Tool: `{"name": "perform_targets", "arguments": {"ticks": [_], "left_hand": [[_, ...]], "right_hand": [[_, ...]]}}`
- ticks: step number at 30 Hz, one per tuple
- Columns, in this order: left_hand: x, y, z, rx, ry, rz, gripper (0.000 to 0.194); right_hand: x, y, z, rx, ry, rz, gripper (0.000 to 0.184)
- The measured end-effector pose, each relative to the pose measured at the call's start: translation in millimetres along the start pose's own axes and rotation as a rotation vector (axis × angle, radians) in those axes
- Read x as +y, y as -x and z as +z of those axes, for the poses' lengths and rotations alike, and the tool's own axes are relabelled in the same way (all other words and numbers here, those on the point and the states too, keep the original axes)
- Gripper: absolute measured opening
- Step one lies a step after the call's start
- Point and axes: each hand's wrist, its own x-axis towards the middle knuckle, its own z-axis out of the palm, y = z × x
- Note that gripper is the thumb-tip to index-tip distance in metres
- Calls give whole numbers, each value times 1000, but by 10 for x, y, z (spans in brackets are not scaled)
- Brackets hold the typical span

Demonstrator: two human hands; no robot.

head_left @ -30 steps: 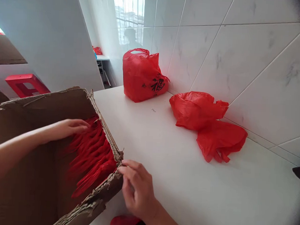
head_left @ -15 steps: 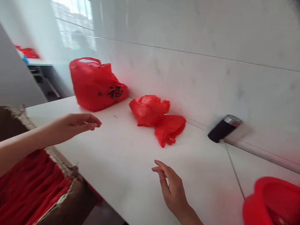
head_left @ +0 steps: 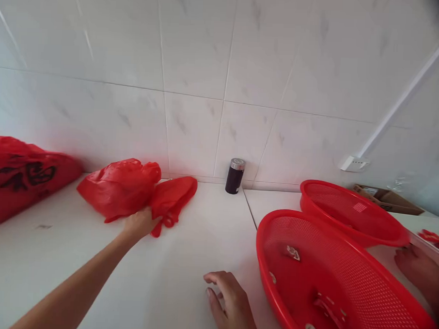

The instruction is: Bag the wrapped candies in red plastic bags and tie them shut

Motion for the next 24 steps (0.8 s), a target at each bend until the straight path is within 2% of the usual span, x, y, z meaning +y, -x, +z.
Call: {"name": "perform_targets", "arguments": {"ticks": [3,6,9,13,15,17,18,20,21,22,23,24], "left_hand": [[87,62,78,-12,-20,-22,26],[192,328,83,-21,37,-9,22],[284,639,71,-35,128,8,19],[285,831,62,-51,226,50,12],[214,808,41,-20,242,54,14],[130,757,1,64,229,21,19],[100,740,-20,146,204,2,23],[94,756,-36,395,143,50,27],[127,789,-18,524,127,135,25],[181,830,24,603,117,256,21],[253,868,91,612,108,396,18],[334,890,182,553,100,526,17]], "right_hand": [[-50,-268,-28,27,5,7,30],[-144,-635,21,95,-3,-42,27],[-164,-1007,182,176,15,-83,28],[36,-1389,473,177,92,8,38],[181,-1530,565,180,92,87,31],[295,-1657,590,227,63,148,23],[330,-1719,581,263,41,169,23],[345,-1844,536,341,-17,197,24],[326,-1903,510,378,-49,198,25],[292,-1956,486,408,-81,193,25],[248,-2000,467,430,-111,182,25],[195,-2033,453,445,-141,169,24]]}}
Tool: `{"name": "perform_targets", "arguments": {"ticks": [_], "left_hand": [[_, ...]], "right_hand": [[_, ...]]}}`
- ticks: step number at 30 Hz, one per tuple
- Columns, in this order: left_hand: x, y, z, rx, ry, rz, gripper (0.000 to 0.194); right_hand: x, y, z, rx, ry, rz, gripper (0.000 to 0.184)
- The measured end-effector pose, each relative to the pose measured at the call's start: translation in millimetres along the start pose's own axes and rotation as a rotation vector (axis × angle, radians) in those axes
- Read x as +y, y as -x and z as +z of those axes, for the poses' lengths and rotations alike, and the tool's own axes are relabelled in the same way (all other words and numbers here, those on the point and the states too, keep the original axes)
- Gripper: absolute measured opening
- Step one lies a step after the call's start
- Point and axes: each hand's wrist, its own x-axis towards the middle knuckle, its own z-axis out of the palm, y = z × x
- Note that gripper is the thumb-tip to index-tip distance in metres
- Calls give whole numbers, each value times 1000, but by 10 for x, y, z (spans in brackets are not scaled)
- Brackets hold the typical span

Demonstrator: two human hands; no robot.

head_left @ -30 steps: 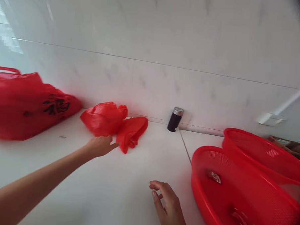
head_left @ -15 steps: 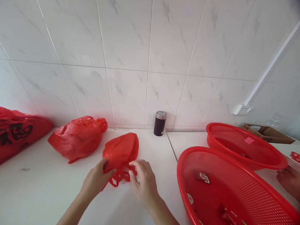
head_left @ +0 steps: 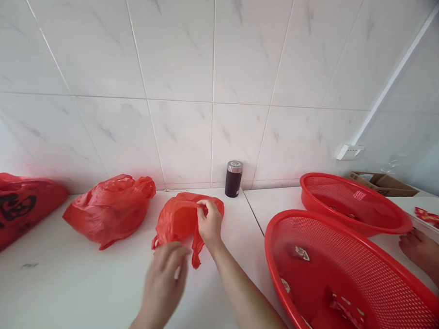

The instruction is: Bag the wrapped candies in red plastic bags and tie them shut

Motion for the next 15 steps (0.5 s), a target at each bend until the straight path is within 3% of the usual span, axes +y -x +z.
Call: {"name": "perform_targets", "arguments": {"ticks": [3,6,9,12,15], "left_hand": [[122,-22,407,-300,36,130,25],[-54,-268,858,-395,-16,88,29],[-313,-624,1076,-430,-35,62,33],[-394,-829,909,-493,-13,61,27],[-255,-726,429,-577,55,96,18]], "right_hand": [[-161,11,0,2,-87,-26,24],[-239,81,-57,14,-152,-35,26],[-220,87,-170,107,-189,10,26],[-185,6,-312,218,-209,78,24],[-231,-54,-430,271,-224,115,20]]}}
